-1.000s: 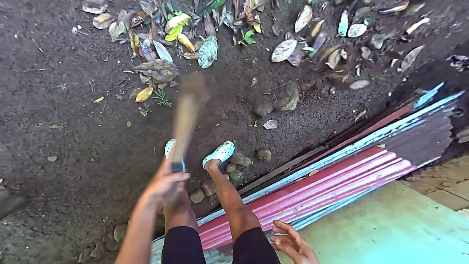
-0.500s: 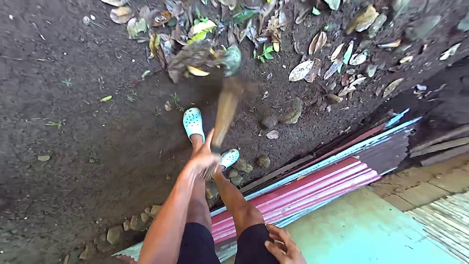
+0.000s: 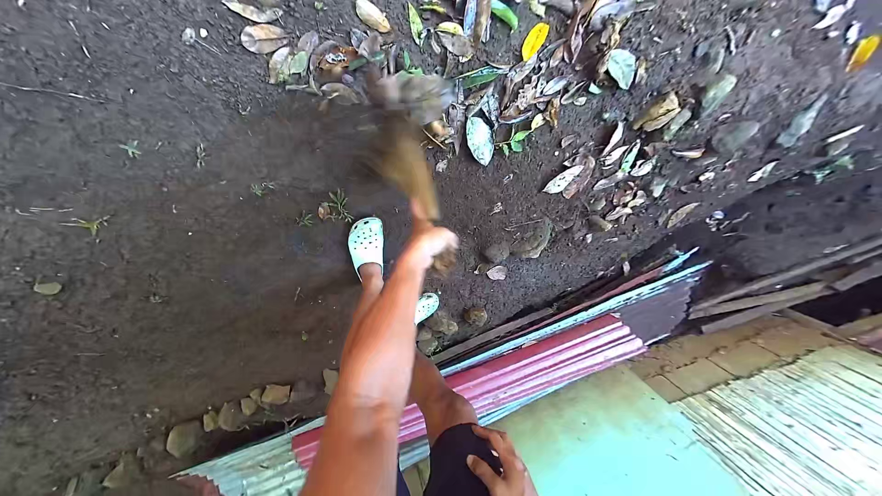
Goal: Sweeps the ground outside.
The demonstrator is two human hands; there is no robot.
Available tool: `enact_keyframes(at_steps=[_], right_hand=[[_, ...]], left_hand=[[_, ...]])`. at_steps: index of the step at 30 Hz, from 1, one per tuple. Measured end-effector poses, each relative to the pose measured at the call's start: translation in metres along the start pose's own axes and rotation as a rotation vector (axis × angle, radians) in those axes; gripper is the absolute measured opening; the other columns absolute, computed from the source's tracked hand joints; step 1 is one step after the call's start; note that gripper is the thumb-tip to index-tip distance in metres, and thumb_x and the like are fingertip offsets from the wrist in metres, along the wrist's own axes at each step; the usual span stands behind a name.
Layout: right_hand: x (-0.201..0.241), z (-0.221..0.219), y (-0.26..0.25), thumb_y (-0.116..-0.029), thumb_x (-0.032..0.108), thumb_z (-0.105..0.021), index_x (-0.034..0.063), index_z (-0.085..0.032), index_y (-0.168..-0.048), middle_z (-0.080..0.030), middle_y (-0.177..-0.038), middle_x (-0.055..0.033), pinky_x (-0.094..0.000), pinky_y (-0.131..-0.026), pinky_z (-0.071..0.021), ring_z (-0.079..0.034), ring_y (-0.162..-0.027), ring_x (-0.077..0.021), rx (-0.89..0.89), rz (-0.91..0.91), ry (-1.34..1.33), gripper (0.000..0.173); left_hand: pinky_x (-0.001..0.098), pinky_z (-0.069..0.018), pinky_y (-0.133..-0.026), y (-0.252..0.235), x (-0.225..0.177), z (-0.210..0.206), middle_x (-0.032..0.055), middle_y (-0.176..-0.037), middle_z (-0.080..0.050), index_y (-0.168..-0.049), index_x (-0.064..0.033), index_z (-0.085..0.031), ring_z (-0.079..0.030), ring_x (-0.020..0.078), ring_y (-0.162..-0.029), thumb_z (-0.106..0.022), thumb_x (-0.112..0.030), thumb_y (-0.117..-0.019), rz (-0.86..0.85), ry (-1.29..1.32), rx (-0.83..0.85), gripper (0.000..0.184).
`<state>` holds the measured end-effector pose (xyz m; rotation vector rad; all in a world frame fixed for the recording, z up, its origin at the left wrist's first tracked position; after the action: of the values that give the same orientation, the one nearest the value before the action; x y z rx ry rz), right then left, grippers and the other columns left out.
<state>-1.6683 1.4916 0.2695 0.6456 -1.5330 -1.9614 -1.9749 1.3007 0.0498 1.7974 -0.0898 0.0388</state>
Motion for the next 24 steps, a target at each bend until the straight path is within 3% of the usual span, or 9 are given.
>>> enact_keyframes(at_steps=[1, 2, 5, 8, 12, 15, 18, 21, 24], right_hand=[[0.004, 0.004, 0.006, -0.0871, 0.029, -0.075, 0.0049, -0.063, -0.136, -0.058, -0.135, -0.0219, -0.0475, -0.103, -0.0526, -0.059, -0.124, -0.0315, 0.006, -0.01, -0.042, 0.056], [0.007, 0.008, 0.009, -0.0879, 0.027, -0.075, 0.0041, -0.062, -0.137, -0.057, -0.136, -0.0225, -0.0465, -0.102, -0.0538, -0.06, -0.123, -0.0307, 0.011, -0.016, -0.081, 0.056], [0.003, 0.022, 0.021, -0.0884, 0.027, -0.075, 0.0036, -0.059, -0.139, -0.056, -0.138, -0.023, -0.045, -0.101, -0.055, -0.062, -0.122, -0.0294, 0.004, -0.066, -0.174, 0.058], [-0.002, 0.024, 0.021, -0.0877, 0.026, -0.076, 0.0037, -0.059, -0.139, -0.055, -0.139, -0.0232, -0.0449, -0.101, -0.0551, -0.062, -0.121, -0.0295, 0.015, -0.099, -0.213, 0.058], [0.008, 0.021, 0.014, -0.0861, 0.03, -0.075, 0.0052, -0.062, -0.137, -0.059, -0.133, -0.0217, -0.0462, -0.099, -0.0549, -0.062, -0.118, -0.0295, 0.015, -0.066, -0.097, 0.058], [0.022, 0.027, 0.01, -0.0871, 0.03, -0.075, 0.0055, -0.062, -0.138, -0.059, -0.134, -0.0221, -0.0471, -0.099, -0.0545, -0.062, -0.119, -0.0308, 0.012, -0.055, -0.065, 0.057], [0.026, 0.032, 0.011, -0.0874, 0.03, -0.075, 0.0044, -0.061, -0.137, -0.058, -0.134, -0.0236, -0.0476, -0.098, -0.0561, -0.063, -0.118, -0.0315, 0.008, -0.054, -0.108, 0.058], [0.062, 0.038, 0.019, -0.0917, 0.02, -0.071, -0.0027, -0.056, -0.14, -0.052, -0.141, -0.0297, -0.0478, -0.104, -0.0521, -0.06, -0.124, -0.0361, 0.081, -0.132, -0.148, 0.055], [0.138, 0.044, 0.026, -0.0963, 0.0, -0.064, -0.0085, -0.048, -0.144, -0.046, -0.148, -0.0319, -0.0455, -0.114, -0.041, -0.051, -0.134, -0.0387, 0.165, -0.379, -0.142, 0.051]], left_hand=[[0.0509, -0.0601, -0.06, -0.021, 0.01, -0.034, 0.0321, -0.111, -0.063, -0.164, -0.0246, -0.002, -0.068, 0.0389, -0.074, -0.067, 0.011, -0.0758, -0.309, -0.007, 0.217, 0.116], [0.0427, -0.057, -0.05, -0.023, 0.016, -0.062, 0.0278, -0.1, -0.064, -0.164, -0.0299, 0.003, -0.065, 0.0298, -0.06, -0.07, 0.008, -0.0732, -0.421, -0.014, 0.377, 0.123], [0.0412, -0.0584, -0.053, 0.039, 0.048, -0.061, 0.0195, -0.109, -0.064, -0.164, -0.0393, -0.005, -0.064, 0.0234, -0.06, -0.075, 0.003, -0.0727, -0.421, -0.035, 0.455, 0.123], [0.0423, -0.0579, -0.049, 0.076, 0.119, 0.049, 0.0218, -0.107, -0.064, -0.163, -0.0347, -0.009, -0.064, 0.0266, -0.059, -0.078, 0.004, -0.0681, -0.344, 0.265, 0.07, 0.123], [0.0401, -0.0573, -0.048, 0.017, 0.179, 0.15, 0.0172, -0.091, -0.061, -0.161, -0.0266, 0.003, -0.063, 0.0238, -0.054, -0.071, 0.009, -0.0744, -0.156, 0.552, -0.305, 0.12], [0.0382, -0.0575, -0.054, 0.0, 0.149, 0.131, 0.016, -0.088, -0.062, -0.162, -0.0254, -0.004, -0.062, 0.0223, -0.058, -0.073, 0.004, -0.0761, -0.182, 0.295, 0.06, 0.114], [0.0376, -0.0562, -0.046, 0.067, 0.125, 0.129, 0.0125, -0.085, -0.062, -0.164, -0.0355, -0.002, -0.06, 0.0215, -0.053, -0.079, -0.006, -0.0702, -0.361, 0.069, 0.408, 0.125], [0.0354, -0.0565, -0.047, 0.122, 0.126, 0.234, 0.008, -0.087, -0.062, -0.161, -0.0414, -0.014, -0.061, 0.0189, -0.057, -0.077, -0.008, -0.075, -0.415, 0.136, 0.093, 0.112], [0.0342, -0.0553, -0.049, 0.109, 0.112, 0.372, 0.0087, -0.088, -0.063, -0.162, -0.0398, -0.008, -0.061, 0.0165, -0.057, -0.071, 0.0, -0.0823, -0.38, 0.183, -0.384, 0.109]])
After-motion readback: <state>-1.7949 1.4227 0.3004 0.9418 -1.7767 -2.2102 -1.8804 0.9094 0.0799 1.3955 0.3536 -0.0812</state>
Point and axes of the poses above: each hand's wrist, its own y-axis away from the middle knuckle, its own z-axis out of the back of the hand, x = y × z, the point moved 8 cm from there along -y, towards the middle knuckle
